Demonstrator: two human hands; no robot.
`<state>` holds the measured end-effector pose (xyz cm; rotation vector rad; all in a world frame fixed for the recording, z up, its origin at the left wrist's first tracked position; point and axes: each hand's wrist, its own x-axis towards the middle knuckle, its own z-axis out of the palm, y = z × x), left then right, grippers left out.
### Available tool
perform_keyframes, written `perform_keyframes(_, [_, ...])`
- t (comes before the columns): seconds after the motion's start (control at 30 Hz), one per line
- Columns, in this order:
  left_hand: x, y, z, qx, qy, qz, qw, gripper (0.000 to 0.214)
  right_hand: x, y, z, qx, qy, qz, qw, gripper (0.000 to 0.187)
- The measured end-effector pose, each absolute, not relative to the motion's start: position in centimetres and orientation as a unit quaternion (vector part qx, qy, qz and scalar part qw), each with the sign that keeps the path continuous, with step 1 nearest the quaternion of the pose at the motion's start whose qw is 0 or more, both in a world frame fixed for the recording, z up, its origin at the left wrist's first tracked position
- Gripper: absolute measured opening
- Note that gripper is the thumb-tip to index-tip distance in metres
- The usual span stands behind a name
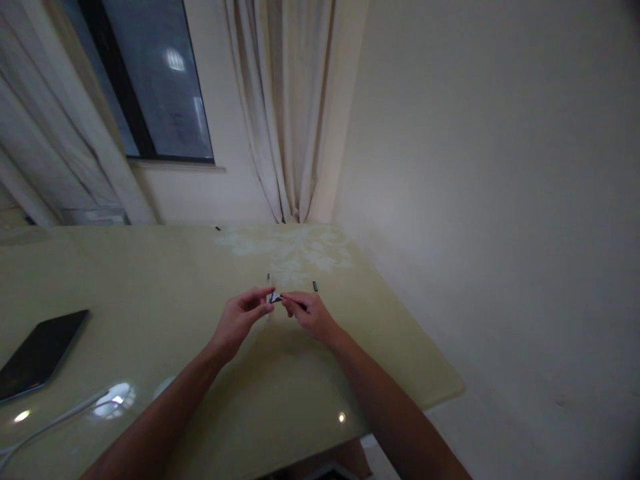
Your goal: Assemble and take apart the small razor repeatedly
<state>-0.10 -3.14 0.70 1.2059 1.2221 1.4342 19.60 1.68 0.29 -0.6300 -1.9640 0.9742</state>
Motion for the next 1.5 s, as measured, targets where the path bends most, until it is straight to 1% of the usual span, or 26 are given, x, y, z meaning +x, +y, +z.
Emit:
perform_keyframes(0.13, [-0.1, -3.1, 0.2, 0.47, 0.502, 0.574, 0.444, 0.056, 19.5, 1.7, 0.3, -0.246, -0.796, 0.357, 0.423, 0.041])
perform_keyframes(0.27, [-0.1, -2.9, 0.0, 0.465, 0.493, 0.581, 0.451, 0.061, 19.2, 1.6, 0.2, -0.256, -0.771, 0.377, 0.446, 0.04])
perform_keyframes(0.5, [-0.6, -2.7, 0.3, 0.498, 0.471, 0.556, 0.469, 0.058, 19.0, 1.6, 0.4, -0.277, -0.758, 0.375, 0.456, 0.035])
perform_keyframes(0.63, [-0.6, -2.7, 0.2, 0.521, 0.475, 0.541, 0.459, 0.057, 19.1, 1.8, 0.4, -0.284, -0.759, 0.379, 0.447, 0.034])
perform_keyframes(0.77, [-0.4, -2.5, 0.1, 0.503, 0.484, 0.555, 0.451, 0.057, 19.1, 1.8, 0.4, -0.29, -0.756, 0.382, 0.445, 0.035])
perform_keyframes(0.87, [-0.6, -2.4, 0.4, 0.497, 0.494, 0.562, 0.44, 0.06, 18.9, 2.0, 0.2, -0.285, -0.755, 0.399, 0.435, 0.03])
perform_keyframes(0.93, [-1.0, -2.4, 0.6, 0.511, 0.513, 0.551, 0.416, 0.063, 19.1, 2.6, 0.0, -0.287, -0.739, 0.419, 0.443, 0.027])
perform_keyframes(1.03, [-1.8, -2.2, 0.6, 0.544, 0.571, 0.506, 0.349, 0.063, 20.4, 4.3, -0.3, -0.342, -0.672, 0.428, 0.498, 0.025])
perform_keyframes(1.07, [-1.9, -2.2, 0.5, 0.56, 0.596, 0.476, 0.322, 0.06, 21.1, 5.1, -0.5, -0.37, -0.651, 0.414, 0.518, 0.025])
perform_keyframes(1.13, [-2.0, -2.1, -0.1, 0.599, 0.646, 0.395, 0.262, 0.056, 22.8, 6.6, -0.7, -0.439, -0.623, 0.347, 0.547, 0.025])
perform_keyframes(1.17, [-1.9, -2.1, -0.4, 0.62, 0.666, 0.348, 0.228, 0.054, 23.7, 7.2, -0.9, -0.481, -0.619, 0.303, 0.542, 0.024])
perform_keyframes(1.23, [-1.4, -2.2, -1.0, 0.661, 0.687, 0.261, 0.152, 0.052, 25.2, 8.1, -1.4, -0.56, -0.615, 0.237, 0.501, 0.024])
perform_keyframes(1.33, [-0.7, -2.3, -1.7, 0.704, 0.687, 0.172, 0.048, 0.044, 26.1, 8.5, -2.2, -0.631, -0.62, 0.192, 0.424, 0.022])
perform_keyframes(1.4, [-0.4, -2.3, -1.9, 0.712, 0.686, 0.15, 0.014, 0.039, 25.9, 8.5, -2.8, -0.653, -0.622, 0.165, 0.4, 0.019])
perform_keyframes(1.5, [-0.5, -2.3, -2.1, 0.707, 0.69, 0.153, 0.005, 0.034, 25.3, 8.7, -3.3, -0.677, -0.617, 0.128, 0.38, 0.016])
